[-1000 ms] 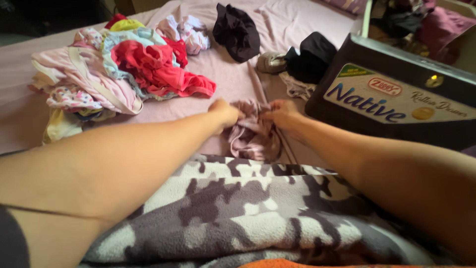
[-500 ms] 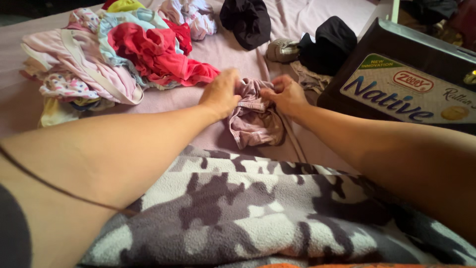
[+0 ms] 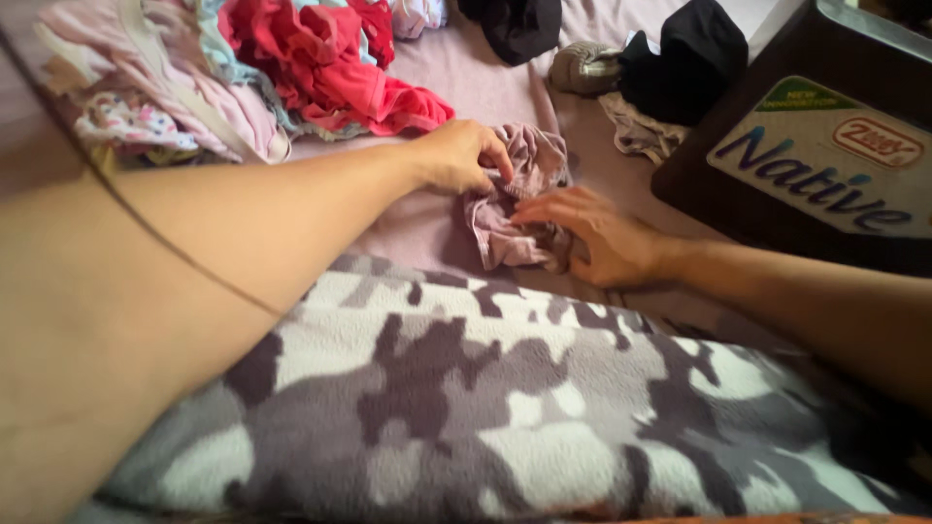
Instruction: The person folds several small garments on a bed, including a dark piece, a light pink item, a red piece, a light blue item, and a pink top. Each item is picked up, smoothed, folded, and placed into a growing stack on the bed.
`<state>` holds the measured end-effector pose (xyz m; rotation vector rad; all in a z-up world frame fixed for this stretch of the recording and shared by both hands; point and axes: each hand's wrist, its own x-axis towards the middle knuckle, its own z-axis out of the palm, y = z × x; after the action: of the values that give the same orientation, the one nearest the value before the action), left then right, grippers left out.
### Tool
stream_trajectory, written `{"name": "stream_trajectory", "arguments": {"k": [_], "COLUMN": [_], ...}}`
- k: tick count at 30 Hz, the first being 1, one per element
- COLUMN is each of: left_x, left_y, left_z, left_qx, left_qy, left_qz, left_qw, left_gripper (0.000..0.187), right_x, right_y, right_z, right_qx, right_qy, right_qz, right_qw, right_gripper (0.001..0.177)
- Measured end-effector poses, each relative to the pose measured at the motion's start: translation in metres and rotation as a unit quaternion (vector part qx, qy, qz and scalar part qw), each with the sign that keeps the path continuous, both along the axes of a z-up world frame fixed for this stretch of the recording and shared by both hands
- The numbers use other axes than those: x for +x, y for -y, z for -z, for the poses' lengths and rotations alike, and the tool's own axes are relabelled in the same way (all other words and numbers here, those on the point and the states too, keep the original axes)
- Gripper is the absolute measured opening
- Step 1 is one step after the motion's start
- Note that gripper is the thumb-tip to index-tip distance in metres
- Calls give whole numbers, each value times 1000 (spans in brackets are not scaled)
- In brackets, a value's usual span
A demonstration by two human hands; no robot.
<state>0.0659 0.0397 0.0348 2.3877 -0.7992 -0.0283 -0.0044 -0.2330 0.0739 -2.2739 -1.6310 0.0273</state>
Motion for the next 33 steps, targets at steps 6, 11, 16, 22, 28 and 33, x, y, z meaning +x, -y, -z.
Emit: {"name": "stream_trajectory", "arguments": {"k": [6, 11, 16, 22, 28, 33], "left_x": [14, 7, -17, -41, -39, -28], "left_y": [0, 2, 7, -18, -7, -1], "left_z": [3, 4, 1, -9, 21, 29], "left_qx": [9, 26, 77, 137, 33, -14], "left_qy": [12, 15, 142, -99, 50, 23], "left_qz": [23, 24, 63, 65, 124, 50], "left_qw": [1000, 999, 985, 983, 990, 998], "left_gripper": [30, 25, 22, 69, 31, 27], "right_x": [5, 9, 14, 30, 42, 25], "right_y": [-3, -1, 6, -3, -12, -18], "right_z": [-9, -6, 4, 27, 49, 58], "right_qx": [-56, -38, 2, 64, 105, 223], "right_qy": [-37, -42, -52, -218, -270, -107], "right_qz": [2, 34, 34, 228, 279, 249], "right_qw": [998, 998, 998, 947, 916, 937], "right_gripper": [77, 65, 50, 25, 28, 26]}}
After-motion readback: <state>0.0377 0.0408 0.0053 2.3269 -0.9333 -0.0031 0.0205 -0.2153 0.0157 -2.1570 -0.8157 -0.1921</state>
